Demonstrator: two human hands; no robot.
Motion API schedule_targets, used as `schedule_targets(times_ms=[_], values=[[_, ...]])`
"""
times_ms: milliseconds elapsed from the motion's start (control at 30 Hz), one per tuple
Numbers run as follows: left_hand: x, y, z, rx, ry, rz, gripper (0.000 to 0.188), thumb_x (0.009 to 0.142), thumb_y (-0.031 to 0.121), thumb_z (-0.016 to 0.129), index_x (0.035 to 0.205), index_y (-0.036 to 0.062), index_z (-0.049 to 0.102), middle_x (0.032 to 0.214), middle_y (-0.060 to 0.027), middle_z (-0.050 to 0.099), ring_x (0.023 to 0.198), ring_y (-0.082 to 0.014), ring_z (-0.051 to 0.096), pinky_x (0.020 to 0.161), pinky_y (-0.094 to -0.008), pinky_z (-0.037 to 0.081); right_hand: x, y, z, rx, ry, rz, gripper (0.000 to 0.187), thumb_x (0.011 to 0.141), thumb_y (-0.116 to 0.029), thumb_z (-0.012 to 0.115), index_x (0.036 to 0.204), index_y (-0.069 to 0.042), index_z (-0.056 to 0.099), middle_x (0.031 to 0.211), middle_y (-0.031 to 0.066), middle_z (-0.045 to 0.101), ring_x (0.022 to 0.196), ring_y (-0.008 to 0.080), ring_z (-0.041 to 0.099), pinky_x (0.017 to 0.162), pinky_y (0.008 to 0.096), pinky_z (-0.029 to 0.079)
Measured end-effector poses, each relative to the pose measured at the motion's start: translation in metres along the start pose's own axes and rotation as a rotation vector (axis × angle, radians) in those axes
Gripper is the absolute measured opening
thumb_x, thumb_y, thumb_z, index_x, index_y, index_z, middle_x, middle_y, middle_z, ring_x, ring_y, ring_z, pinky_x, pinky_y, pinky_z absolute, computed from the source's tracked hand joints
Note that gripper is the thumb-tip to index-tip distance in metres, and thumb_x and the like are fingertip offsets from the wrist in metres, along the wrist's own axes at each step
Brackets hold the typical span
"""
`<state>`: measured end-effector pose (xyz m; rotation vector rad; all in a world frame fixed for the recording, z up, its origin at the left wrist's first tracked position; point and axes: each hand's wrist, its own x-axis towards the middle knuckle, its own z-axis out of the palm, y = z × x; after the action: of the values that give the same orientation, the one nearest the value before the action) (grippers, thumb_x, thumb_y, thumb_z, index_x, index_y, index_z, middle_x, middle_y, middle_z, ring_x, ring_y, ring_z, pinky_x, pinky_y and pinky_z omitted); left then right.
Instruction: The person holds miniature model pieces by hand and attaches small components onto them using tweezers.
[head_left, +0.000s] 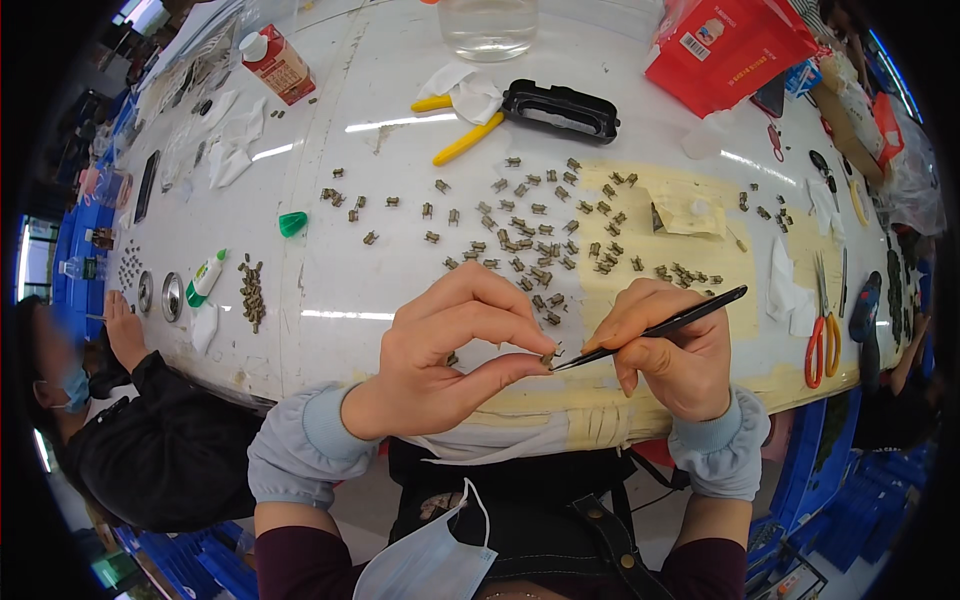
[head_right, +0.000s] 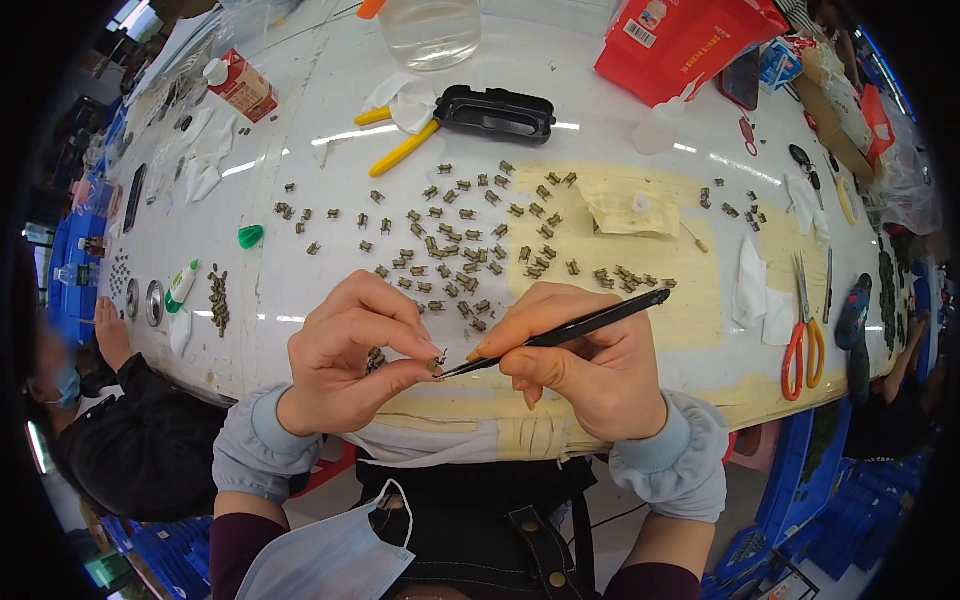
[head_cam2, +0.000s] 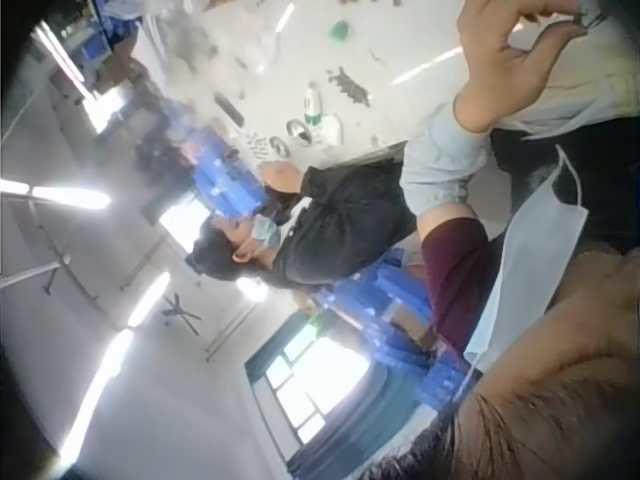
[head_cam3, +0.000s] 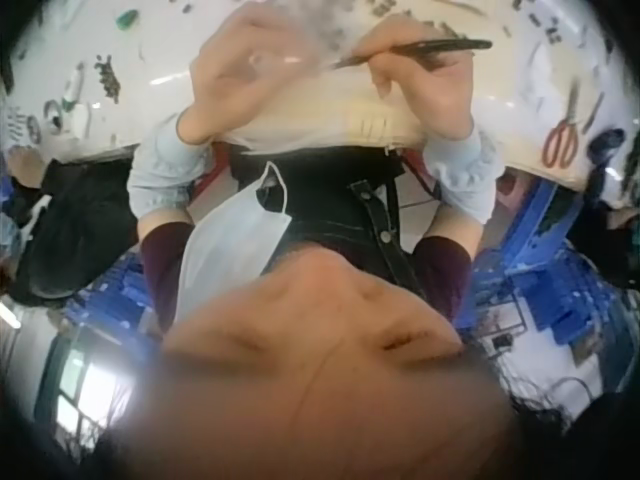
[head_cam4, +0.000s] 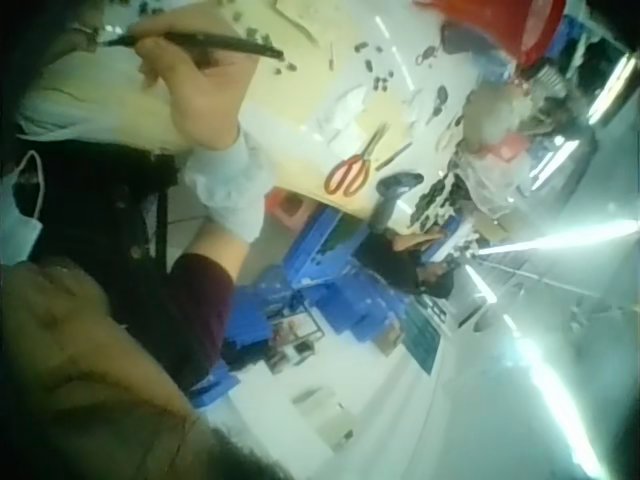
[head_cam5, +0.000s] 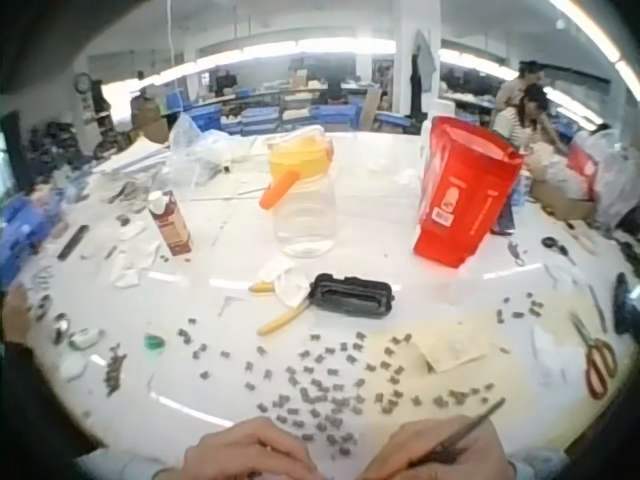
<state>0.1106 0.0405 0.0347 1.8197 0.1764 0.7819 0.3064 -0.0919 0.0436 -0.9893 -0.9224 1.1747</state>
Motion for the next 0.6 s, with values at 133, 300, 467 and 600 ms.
schedule_targets(times_ms=[133,300,467,600], values=[[0.0,0.001,-0.003,0.009,-0.06,0.009,0.03,0.07,-0.01,0.076,0.095,0.0023,0.066,0.096,-0.011,0.059,0.083,-0.0158,0.057,0.074,-0.0267,0.045,-0.001,-0.002,0.001,-0.005,0.004,0.003,0.012,0.084,-0.002,0.067,0.093,0.006,0.069,0.085,0.0137,0.063,0.059,0.0125,0.058,0.051,0.0213,0.047],[0.0,0.001,-0.003,0.008,-0.057,-0.004,0.029,0.07,-0.01,0.076,0.094,0.0024,0.066,0.097,-0.011,0.058,0.084,-0.0157,0.057,0.074,-0.0269,0.045,-0.001,-0.004,-0.001,-0.002,0.002,0.01,0.013,0.083,-0.003,0.069,0.093,0.005,0.07,0.082,0.0126,0.064,0.06,0.0117,0.058,0.051,0.021,0.046],[0.0,0.002,-0.006,0.038,-0.044,-0.046,0.029,0.07,-0.009,0.076,0.094,0.0025,0.066,0.098,-0.0108,0.057,0.085,-0.0154,0.057,0.076,-0.0273,0.045,0.004,-0.012,-0.006,-0.187,-0.071,0.209,0.013,0.082,-0.004,0.07,0.092,0.004,0.069,0.08,0.0091,0.064,0.059,0.0101,0.056,0.052,0.0208,0.045],[0.001,0.002,-0.007,0.029,-0.039,-0.045,0.028,0.07,-0.009,0.076,0.094,0.0022,0.066,0.098,-0.0109,0.057,0.085,-0.0153,0.057,0.077,-0.0271,0.045,0.007,-0.001,-0.003,-0.279,-0.13,0.387,0.01,0.083,-0.001,0.068,0.091,0.004,0.069,0.076,0.0068,0.065,0.06,0.0087,0.054,0.054,0.023,0.044]])
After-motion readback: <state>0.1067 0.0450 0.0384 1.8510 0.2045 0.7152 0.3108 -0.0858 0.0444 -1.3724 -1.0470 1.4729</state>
